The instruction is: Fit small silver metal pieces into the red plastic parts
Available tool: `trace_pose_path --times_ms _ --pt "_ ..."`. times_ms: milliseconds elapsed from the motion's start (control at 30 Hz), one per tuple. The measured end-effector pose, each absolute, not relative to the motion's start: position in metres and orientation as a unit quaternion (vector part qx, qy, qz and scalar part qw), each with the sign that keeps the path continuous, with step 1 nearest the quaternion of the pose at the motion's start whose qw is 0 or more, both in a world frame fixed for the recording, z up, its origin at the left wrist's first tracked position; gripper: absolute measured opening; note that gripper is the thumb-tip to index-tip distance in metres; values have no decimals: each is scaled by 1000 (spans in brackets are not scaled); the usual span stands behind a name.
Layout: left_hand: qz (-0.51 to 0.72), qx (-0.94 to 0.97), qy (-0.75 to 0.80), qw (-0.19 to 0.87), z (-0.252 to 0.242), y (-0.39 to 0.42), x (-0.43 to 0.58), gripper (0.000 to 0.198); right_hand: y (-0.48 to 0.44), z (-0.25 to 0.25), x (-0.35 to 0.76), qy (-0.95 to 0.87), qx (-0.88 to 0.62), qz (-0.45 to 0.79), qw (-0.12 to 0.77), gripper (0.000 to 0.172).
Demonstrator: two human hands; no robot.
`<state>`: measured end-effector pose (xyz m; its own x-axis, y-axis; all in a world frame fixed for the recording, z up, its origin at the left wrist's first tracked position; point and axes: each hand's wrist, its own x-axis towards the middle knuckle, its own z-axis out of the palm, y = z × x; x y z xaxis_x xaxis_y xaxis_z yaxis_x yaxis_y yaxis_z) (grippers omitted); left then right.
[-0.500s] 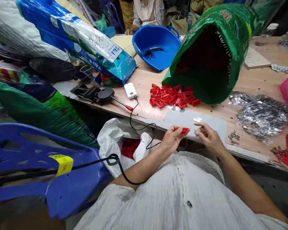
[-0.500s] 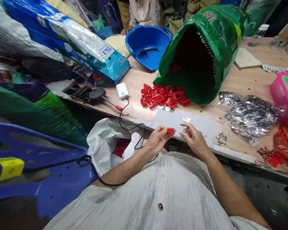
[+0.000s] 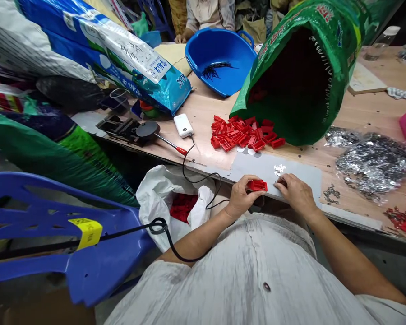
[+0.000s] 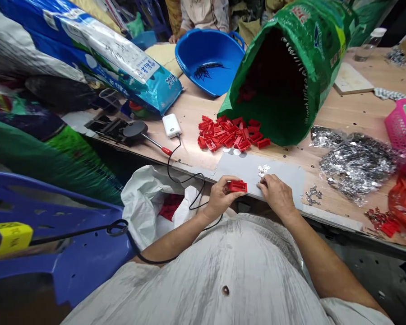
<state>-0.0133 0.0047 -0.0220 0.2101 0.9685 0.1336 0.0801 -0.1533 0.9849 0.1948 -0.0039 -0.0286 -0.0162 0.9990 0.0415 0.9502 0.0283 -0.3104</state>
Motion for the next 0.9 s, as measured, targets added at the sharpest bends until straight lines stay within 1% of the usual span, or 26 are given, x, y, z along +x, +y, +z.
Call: trace_pose_path --times_ms 67,133,200,267,367,433,500,767,833,900 --pt "451 677 425 397 -20 4 -15 38 -2 -29 193 -707 -690 100 119 14" --pt "452 718 406 339 -19 5 -16 34 -1 -28 192 -710 -684 110 127 11" --pt "455 740 388 308 -19 7 -16 31 -2 -25 192 -705 -677 135 160 9" --pt "455 751 376 296 -20 8 -15 30 -3 -20 193 -687 -665 198 215 9" --pt "454 754 368 301 -22 10 -14 31 -5 -12 193 -651 -607 347 294 16" --pt "452 753 364 309 -23 10 -13 35 -5 -9 192 -631 -564 427 317 22" --pt "449 756 358 315 -23 10 -12 39 -5 -10 191 -612 -546 469 328 25" --pt "433 753 329 370 -21 6 -7 42 -3 -25 190 -575 -548 499 347 28" --pt "432 725 348 409 -23 5 -6 44 -5 -22 190 -564 -554 497 358 30" --pt "430 674 372 471 -25 5 -4 46 -7 -18 189 -548 -558 505 365 33"
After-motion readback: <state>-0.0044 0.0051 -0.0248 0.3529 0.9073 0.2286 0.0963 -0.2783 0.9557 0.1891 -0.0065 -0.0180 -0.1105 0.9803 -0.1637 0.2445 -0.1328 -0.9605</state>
